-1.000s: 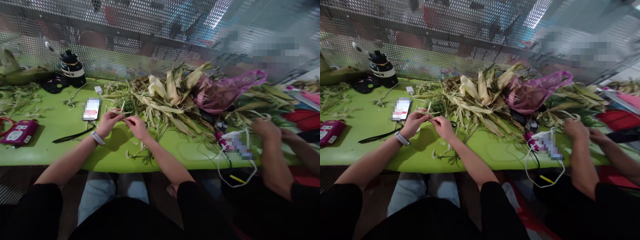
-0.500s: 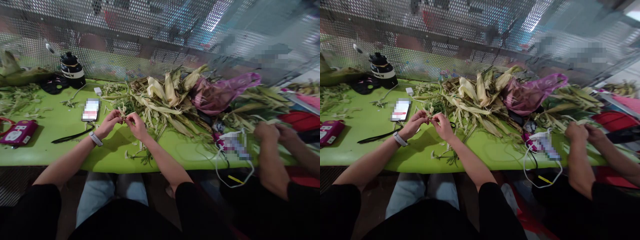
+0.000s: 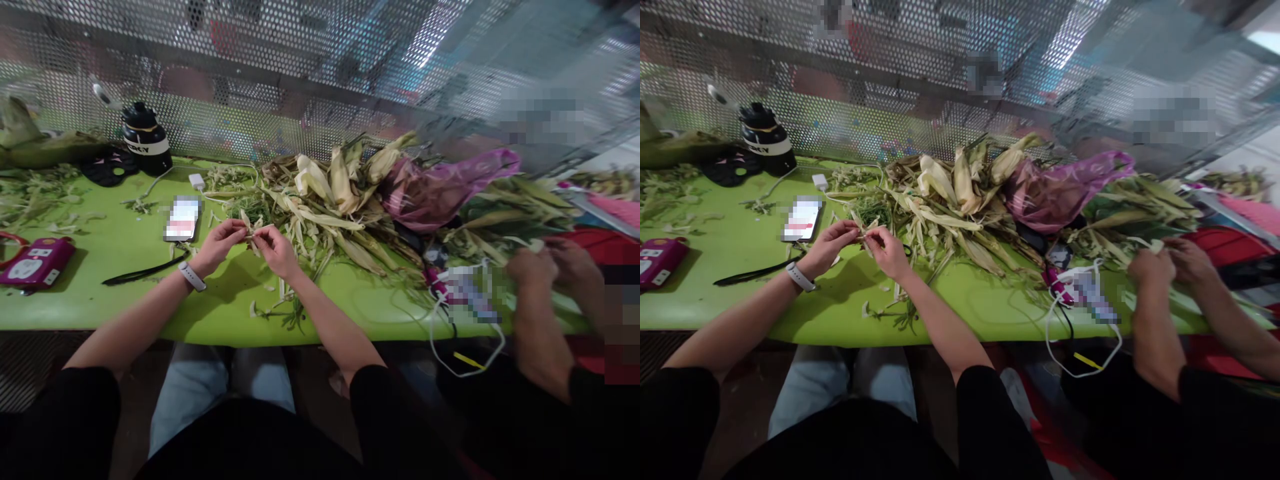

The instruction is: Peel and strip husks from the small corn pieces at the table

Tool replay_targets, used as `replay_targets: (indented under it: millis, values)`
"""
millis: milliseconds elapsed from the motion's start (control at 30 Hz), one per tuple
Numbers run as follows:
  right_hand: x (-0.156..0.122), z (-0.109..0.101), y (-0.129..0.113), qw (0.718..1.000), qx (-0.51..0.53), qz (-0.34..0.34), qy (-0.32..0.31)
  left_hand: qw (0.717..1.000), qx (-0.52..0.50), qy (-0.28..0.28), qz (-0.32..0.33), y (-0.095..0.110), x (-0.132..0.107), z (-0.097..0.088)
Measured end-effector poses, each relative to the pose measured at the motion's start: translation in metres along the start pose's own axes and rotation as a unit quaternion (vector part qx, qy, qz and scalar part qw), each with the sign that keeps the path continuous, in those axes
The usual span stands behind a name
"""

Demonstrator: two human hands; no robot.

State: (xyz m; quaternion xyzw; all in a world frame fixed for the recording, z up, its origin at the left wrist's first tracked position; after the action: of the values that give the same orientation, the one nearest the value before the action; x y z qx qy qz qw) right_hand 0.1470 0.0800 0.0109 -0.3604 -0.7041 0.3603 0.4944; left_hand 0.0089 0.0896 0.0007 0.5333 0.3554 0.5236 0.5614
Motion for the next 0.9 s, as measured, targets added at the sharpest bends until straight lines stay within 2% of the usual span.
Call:
replay_targets:
  millis: [233,367,533,667,733,900]
  values:
    - [0.0,-0.001,0.009,0.994,0.083,0.062,0.016,0.998,-0.061,0.014,-0.031,-0.001,-0.002,0.0]
    - [0.001,0.001,0.008,0.994,0.09,0.055,0.005,0.997,-0.069,0.003,-0.041,-0.004,-0.001,0.001]
    - [0.001,0.004,0.013,0.993,0.1,0.063,-0.012,0.99,-0.091,-0.025,-0.105,-0.017,0.0,0.002]
    - [0.0,0.01,0.014,0.99,0.117,0.063,-0.04,0.994,-0.074,0.023,-0.073,-0.01,0.001,-0.007]
    - [-0.002,0.012,0.013,0.994,0.09,0.045,-0.047,0.994,-0.064,0.059,-0.063,-0.008,0.001,-0.012]
    - [-0.005,0.013,0.008,0.995,-0.093,-0.024,-0.034,0.992,-0.033,0.113,-0.053,-0.007,0.001,-0.02]
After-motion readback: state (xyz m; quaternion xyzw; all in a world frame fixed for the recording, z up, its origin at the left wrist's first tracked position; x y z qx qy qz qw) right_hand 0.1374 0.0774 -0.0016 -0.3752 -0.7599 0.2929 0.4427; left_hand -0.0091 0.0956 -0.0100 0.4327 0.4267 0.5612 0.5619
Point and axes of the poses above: each hand's wrist, its own x-axis towards the middle knuckle, its own z-axis out of the palm, y = z × x, the point moved 8 cm from there along x, towards the middle knuckle, and after that the axes turned 2 degrees about x, right-handed, at the moved point
